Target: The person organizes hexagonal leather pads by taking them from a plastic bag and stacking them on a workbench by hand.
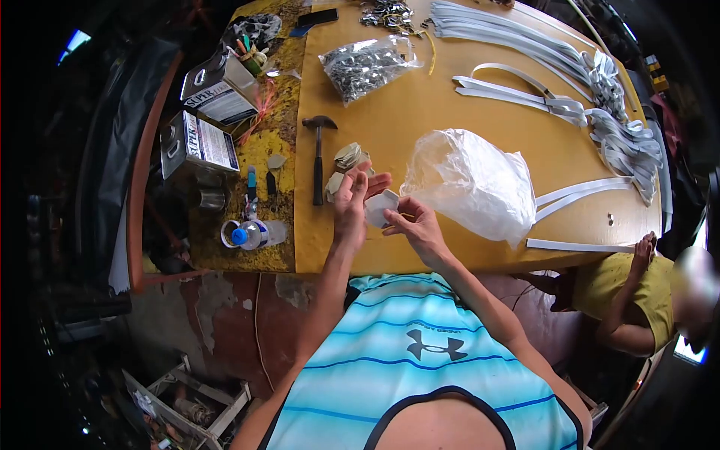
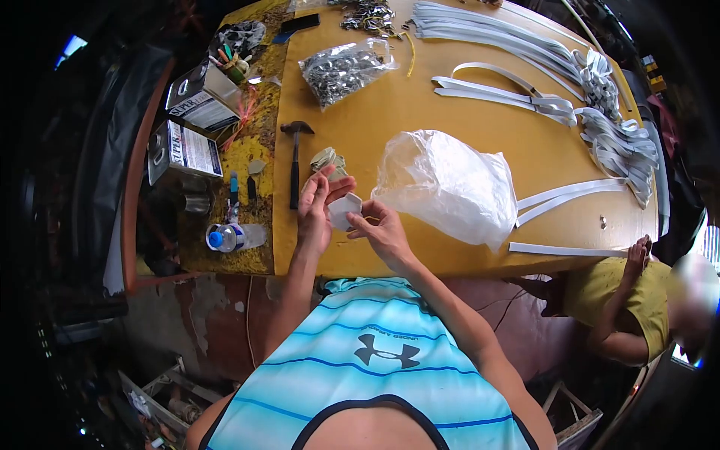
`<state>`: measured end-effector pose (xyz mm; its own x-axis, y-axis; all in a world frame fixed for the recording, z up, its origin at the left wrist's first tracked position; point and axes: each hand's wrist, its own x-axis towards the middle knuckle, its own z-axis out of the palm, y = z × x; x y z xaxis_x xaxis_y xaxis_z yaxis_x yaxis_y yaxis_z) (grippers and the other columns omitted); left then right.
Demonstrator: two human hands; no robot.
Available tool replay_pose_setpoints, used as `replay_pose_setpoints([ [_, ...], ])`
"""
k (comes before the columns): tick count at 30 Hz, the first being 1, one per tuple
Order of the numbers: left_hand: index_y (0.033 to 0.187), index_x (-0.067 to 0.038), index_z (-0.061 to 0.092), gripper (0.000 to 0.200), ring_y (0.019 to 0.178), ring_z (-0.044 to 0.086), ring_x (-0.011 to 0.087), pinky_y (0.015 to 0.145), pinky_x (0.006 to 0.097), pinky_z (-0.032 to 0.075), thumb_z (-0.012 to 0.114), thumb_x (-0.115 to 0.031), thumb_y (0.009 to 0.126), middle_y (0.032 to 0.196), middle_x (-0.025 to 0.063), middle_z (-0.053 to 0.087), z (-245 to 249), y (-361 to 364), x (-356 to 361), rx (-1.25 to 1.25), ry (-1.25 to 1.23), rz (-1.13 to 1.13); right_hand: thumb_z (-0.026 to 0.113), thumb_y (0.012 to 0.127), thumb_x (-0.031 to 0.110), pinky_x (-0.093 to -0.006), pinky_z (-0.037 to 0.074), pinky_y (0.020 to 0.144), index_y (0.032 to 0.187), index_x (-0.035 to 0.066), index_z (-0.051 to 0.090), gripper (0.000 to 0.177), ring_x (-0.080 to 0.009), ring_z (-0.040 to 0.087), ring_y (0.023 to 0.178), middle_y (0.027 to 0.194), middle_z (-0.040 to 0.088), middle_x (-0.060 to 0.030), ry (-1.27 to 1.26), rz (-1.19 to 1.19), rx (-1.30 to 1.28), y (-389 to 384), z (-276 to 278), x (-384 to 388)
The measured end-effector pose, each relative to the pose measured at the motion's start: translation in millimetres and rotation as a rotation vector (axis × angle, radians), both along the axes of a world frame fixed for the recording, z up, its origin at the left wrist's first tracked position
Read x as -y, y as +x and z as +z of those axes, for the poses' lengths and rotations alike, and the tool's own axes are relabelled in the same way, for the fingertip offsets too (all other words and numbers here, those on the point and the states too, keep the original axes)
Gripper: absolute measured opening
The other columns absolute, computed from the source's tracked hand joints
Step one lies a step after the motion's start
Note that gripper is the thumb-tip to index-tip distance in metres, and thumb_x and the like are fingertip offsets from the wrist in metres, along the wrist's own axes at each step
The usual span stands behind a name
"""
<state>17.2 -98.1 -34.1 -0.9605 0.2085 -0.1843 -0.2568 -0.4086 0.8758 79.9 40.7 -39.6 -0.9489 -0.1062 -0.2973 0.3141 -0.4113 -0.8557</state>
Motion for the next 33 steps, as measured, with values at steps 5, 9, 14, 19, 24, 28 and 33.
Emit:
replay_pose_setpoints([
  [5, 0.111, -0.001, 0.061, 0.028, 0.084, 0.061, 0.0079, 0.072, 0.0216, 0.048, 0.065, -0.023, 0.095, 0.097, 0.0033, 0.067, 1, 10, 25, -0.015, -0.411, -0.138, 0.07, 0.091, 0.022, -0.0288, 0.057, 0.073, 0.104, -0.002, 0.058, 0.03, -0.0173, 0.066, 0.083, 0.097, 0.066, -0.0124, 0.01, -0.119, 0.065, 11, -7, -7],
  [9, 0.105, -0.002, 0.063, 0.022, 0.078, 0.061, 0.0073, 0.068, 0.0218, 0.048, 0.069, -0.018, 0.091, 0.093, 0.0016, 0.067, -5, 12, 32, -0.135, -0.56, -0.233, 0.07, 0.09, 0.023, -0.0286, 0.058, 0.073, 0.104, -0.003, 0.058, 0.032, -0.0176, 0.067, 0.084, 0.098, 0.066, -0.013, 0.016, -0.125, 0.063, 19, -11, -5],
  [14, 0.089, -0.001, 0.065, 0.009, 0.07, 0.06, 0.0084, 0.065, 0.0223, 0.048, 0.071, -0.006, 0.085, 0.086, 0.002, 0.066, 0, 15, 29, -0.245, -0.651, -0.263, 0.061, 0.096, 0.031, -0.0281, 0.059, 0.071, 0.11, -0.003, 0.059, 0.036, -0.0184, 0.068, 0.082, 0.1, 0.067, -0.013, -0.01, -0.124, 0.132, 21, -4, 1],
  [19, 0.087, -0.004, 0.065, 0.009, 0.075, 0.06, 0.0175, 0.064, 0.0293, 0.047, 0.071, -0.002, 0.081, 0.085, 0.0067, 0.061, -1, 19, 31, -0.548, -0.745, -0.228, 0.052, 0.1, 0.036, -0.0277, 0.059, 0.067, 0.111, -0.001, 0.063, 0.041, -0.0184, 0.069, 0.078, 0.098, 0.068, -0.0121, -0.046, -0.104, 0.151, 23, -19, 1],
  [24, 0.087, -0.007, 0.064, 0.012, 0.086, 0.058, 0.0265, 0.067, 0.0361, 0.047, 0.07, -0.001, 0.079, 0.088, 0.0102, 0.058, 7, 22, 33, -0.945, -0.876, -0.221, 0.051, 0.101, 0.034, -0.0251, 0.056, 0.057, 0.108, -0.001, 0.064, 0.038, -0.0172, 0.069, 0.075, 0.094, 0.069, -0.0098, -0.055, -0.156, 0.227, 19, -21, 7],
  [28, 0.089, -0.005, 0.064, 0.011, 0.084, 0.059, 0.0226, 0.07, 0.0325, 0.048, 0.069, 0.001, 0.081, 0.089, 0.0085, 0.059, 25, 28, 47, -0.919, -0.733, -0.217, 0.05, 0.101, 0.034, -0.0243, 0.054, 0.055, 0.109, -0.001, 0.064, 0.038, -0.0174, 0.069, 0.075, 0.094, 0.069, -0.0091, -0.025, -0.325, 0.301, 11, -39, -6],
  [33, 0.099, -0.001, 0.061, 0.017, 0.088, 0.058, 0.0186, 0.074, 0.0312, 0.05, 0.067, 0.006, 0.085, 0.093, 0.009, 0.06, 74, 32, 76, -0.819, -0.669, 0.144, 0.051, 0.101, 0.033, -0.0255, 0.056, 0.057, 0.11, -0.001, 0.064, 0.038, -0.018, 0.069, 0.077, 0.097, 0.069, -0.0103, 0.123, -0.339, 0.234, 19, -32, -23],
])
